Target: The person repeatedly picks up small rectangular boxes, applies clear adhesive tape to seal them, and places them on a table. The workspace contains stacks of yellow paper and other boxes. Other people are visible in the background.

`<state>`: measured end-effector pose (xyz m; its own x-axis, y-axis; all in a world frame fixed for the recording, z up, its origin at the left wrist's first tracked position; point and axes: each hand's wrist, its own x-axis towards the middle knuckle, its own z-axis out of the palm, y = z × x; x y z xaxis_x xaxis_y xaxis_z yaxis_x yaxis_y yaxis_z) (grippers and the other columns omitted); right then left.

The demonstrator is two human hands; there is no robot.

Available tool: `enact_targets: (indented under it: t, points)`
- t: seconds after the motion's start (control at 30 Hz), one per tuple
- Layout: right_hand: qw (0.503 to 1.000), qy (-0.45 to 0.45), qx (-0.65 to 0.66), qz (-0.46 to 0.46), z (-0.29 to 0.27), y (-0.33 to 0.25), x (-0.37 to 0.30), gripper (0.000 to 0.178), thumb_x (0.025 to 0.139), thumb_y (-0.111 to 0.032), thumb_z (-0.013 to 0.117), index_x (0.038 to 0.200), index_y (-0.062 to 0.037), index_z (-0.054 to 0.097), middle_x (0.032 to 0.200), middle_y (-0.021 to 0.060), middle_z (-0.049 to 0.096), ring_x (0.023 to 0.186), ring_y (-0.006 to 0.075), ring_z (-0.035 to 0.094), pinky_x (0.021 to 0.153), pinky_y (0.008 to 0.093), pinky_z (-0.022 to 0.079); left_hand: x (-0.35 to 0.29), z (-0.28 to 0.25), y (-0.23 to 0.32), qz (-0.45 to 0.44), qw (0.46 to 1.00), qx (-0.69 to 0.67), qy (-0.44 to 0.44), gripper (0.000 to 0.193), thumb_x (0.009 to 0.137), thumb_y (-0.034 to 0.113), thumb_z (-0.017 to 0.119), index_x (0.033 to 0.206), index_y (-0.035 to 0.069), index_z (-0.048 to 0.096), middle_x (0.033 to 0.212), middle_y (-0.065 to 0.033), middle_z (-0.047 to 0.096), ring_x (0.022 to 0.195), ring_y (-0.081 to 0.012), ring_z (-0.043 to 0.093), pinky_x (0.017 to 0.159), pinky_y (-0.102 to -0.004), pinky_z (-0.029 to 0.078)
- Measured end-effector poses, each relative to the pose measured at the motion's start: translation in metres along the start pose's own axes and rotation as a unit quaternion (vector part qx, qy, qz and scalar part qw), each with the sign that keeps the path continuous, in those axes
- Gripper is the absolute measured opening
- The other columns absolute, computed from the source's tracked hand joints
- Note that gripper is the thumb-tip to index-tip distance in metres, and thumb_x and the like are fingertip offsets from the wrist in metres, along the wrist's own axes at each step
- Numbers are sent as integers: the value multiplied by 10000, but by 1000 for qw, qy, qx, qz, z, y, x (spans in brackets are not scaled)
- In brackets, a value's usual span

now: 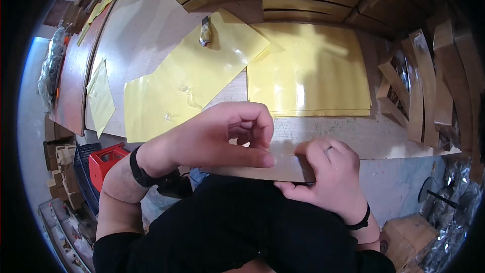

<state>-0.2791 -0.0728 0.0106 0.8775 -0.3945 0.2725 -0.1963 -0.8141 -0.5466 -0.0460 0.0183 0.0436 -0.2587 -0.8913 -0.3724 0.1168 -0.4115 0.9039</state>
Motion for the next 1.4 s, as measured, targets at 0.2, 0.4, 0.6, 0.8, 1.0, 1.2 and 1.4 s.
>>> enact_targets:
  t: [0.2,0.4,0.6,0.8,1.0,1.2,1.4]
  points:
    - [1000,10,0,-2,3,2,-3,486,647,-444,821,852,-77,577,732,61,572,644,232,577,561,339,482,16,-3,0,-53,995,78,-21,228,828,95,786,923,88,580,860,62,577,823,-36,511,763,-226,392]
    - [1000,9,11,3,5,4,-5,494,650,-450,820,871,-75,585,771,66,607,669,236,586,577,339,490,19,0,-3,-61,976,209,10,255,816,170,804,918,97,583,827,53,594,772,-51,513,731,-240,396]
    - [1000,-14,12,21,0,4,-3,480,668,-449,812,869,-80,581,749,66,587,683,254,593,585,361,488,7,17,0,56,915,386,102,276,813,178,800,950,61,591,803,-10,614,757,-120,571,705,-274,461]
    - [1000,2,13,12,2,4,-2,464,688,-450,797,867,-79,582,739,71,577,684,262,598,584,370,486,5,13,-4,106,950,269,118,151,871,73,731,966,27,623,828,-21,622,782,-114,610,742,-246,488]
    - [1000,16,1,-2,4,6,-1,472,678,-446,800,878,-74,591,720,72,579,683,267,608,593,371,495,0,19,-7,93,962,208,152,76,897,17,691,949,18,635,910,-21,624,844,-92,599,753,-234,485]
    - [1000,6,9,11,2,6,2,462,666,-421,815,876,-73,594,718,73,588,686,269,611,593,378,499,0,22,-16,147,939,251,181,102,867,-34,693,936,11,632,915,-44,613,842,-115,600,734,-253,482]
    - [999,-15,31,23,-1,8,6,461,648,-395,836,888,-85,593,754,75,627,680,282,621,594,376,505,-4,20,-18,297,858,362,211,115,879,-11,680,960,29,609,919,-59,585,810,-147,587,730,-275,480]
